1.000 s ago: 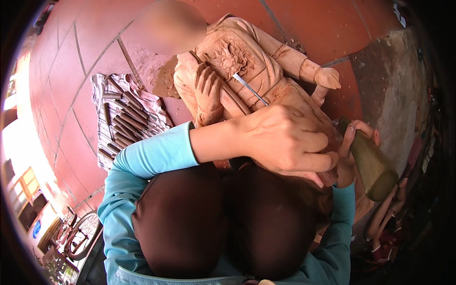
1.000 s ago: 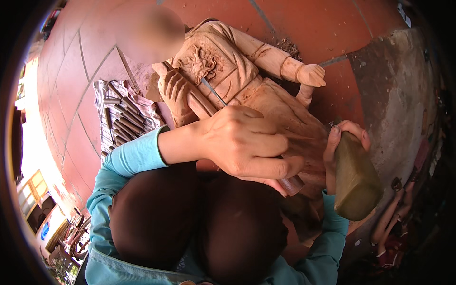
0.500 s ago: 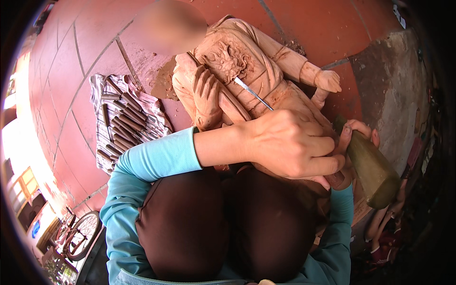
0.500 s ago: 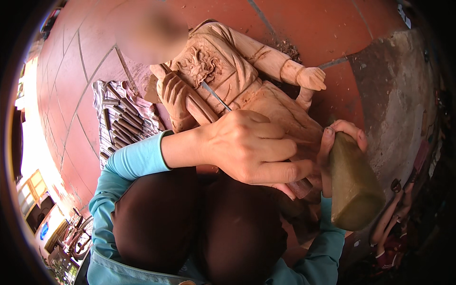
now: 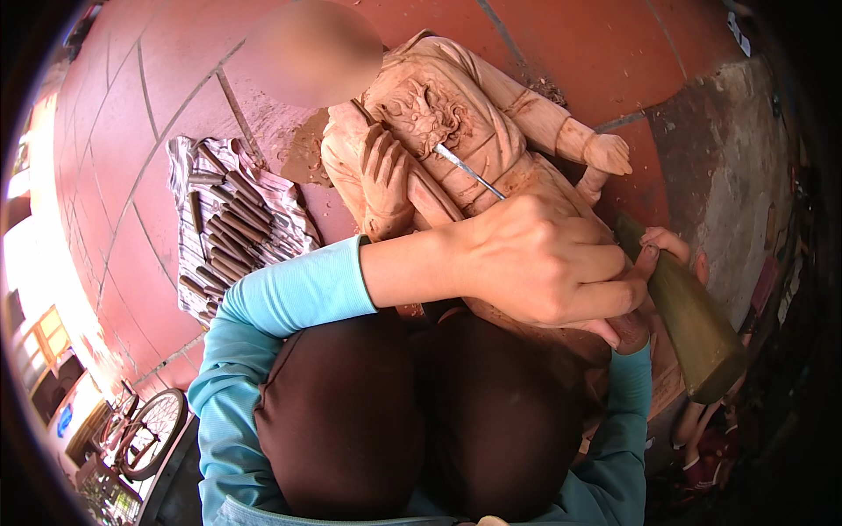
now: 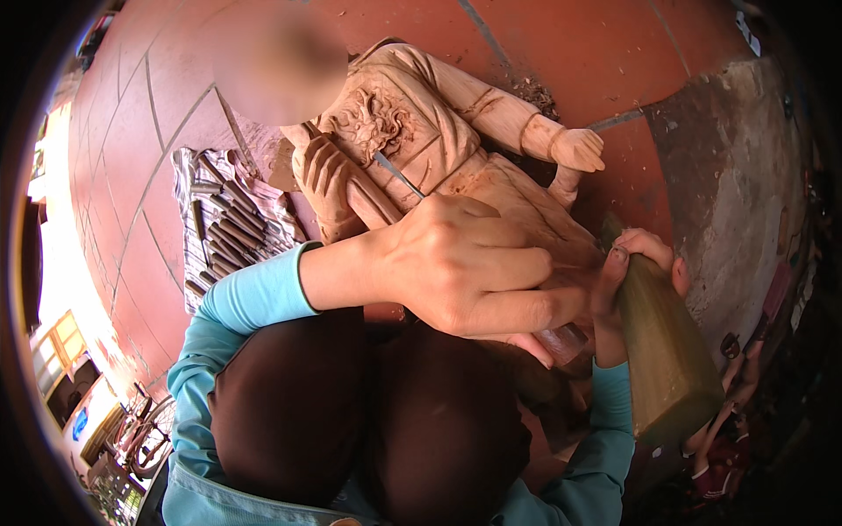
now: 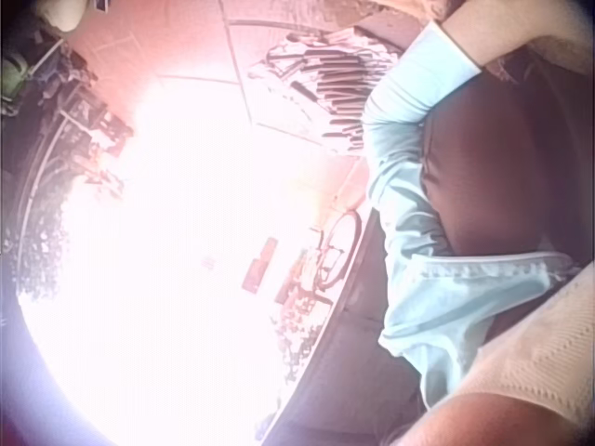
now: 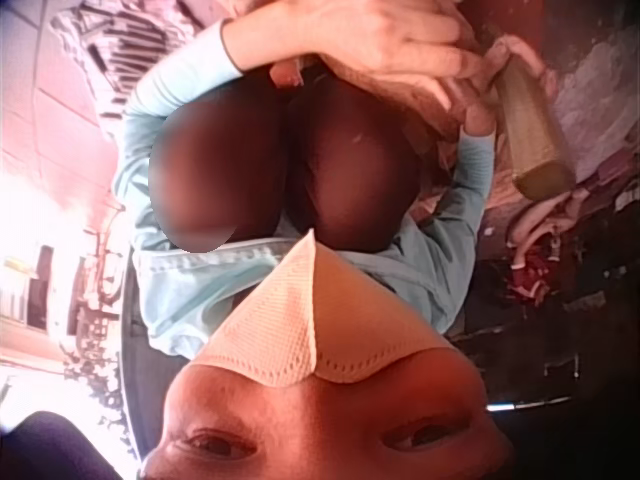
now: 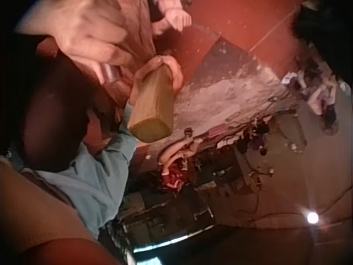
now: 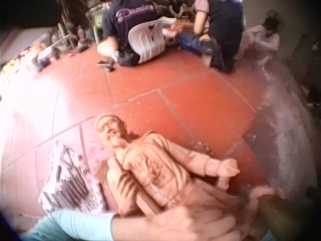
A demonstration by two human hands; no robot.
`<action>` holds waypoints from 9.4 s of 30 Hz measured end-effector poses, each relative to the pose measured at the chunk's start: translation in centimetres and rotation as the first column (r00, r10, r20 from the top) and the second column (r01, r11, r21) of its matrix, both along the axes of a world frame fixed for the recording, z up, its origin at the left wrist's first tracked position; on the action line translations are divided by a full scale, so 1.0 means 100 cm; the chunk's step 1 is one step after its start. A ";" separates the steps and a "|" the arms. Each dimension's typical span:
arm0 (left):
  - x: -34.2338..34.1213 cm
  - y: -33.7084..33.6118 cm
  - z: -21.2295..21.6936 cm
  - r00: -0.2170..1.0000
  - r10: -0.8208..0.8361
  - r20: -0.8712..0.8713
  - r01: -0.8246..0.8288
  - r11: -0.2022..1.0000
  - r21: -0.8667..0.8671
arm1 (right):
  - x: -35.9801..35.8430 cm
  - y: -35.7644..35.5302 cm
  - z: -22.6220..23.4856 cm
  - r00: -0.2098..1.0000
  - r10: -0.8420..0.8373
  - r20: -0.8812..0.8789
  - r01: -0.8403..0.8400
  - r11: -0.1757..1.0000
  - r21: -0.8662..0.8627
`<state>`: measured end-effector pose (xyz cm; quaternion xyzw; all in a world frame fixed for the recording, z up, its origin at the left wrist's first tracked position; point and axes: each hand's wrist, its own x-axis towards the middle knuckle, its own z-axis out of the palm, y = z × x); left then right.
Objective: The person carves a wooden statue of a seated figure using a chisel and a mallet. They repeatedly strike the chisel to shape the details of the statue's torso and clothing. The person occasionally switches chisels from a nearby collection to refine specific areas.
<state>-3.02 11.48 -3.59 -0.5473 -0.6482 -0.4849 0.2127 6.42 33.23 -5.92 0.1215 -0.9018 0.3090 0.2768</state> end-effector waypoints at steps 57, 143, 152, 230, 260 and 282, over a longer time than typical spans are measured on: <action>-0.019 0.027 0.003 0.935 0.318 0.157 -0.342 0.925 0.166 | -0.025 0.031 0.033 0.987 -0.090 0.136 0.080 0.994 0.072; -0.008 0.016 0.002 0.946 0.322 0.043 -0.324 0.931 0.169 | -0.021 0.010 0.051 0.989 -0.144 0.043 0.113 0.904 0.412; -0.015 0.012 0.003 0.949 0.314 0.039 -0.315 0.930 0.191 | -0.024 -0.006 0.060 0.982 -0.162 0.096 0.128 0.950 0.285; -0.007 0.040 -0.012 0.987 0.160 0.032 -0.148 0.961 -0.234 | -0.039 0.048 -0.018 0.995 0.055 -0.082 -0.056 0.998 -0.017; -0.002 0.023 -0.006 0.994 0.017 -0.110 -0.036 0.984 -0.177 | -0.038 0.057 -0.015 0.996 0.039 -0.084 -0.032 0.996 0.083; -0.021 0.040 -0.006 0.962 0.215 0.171 -0.188 0.969 -0.163 | -0.021 0.062 -0.022 0.982 -0.182 -0.054 0.181 0.983 -0.034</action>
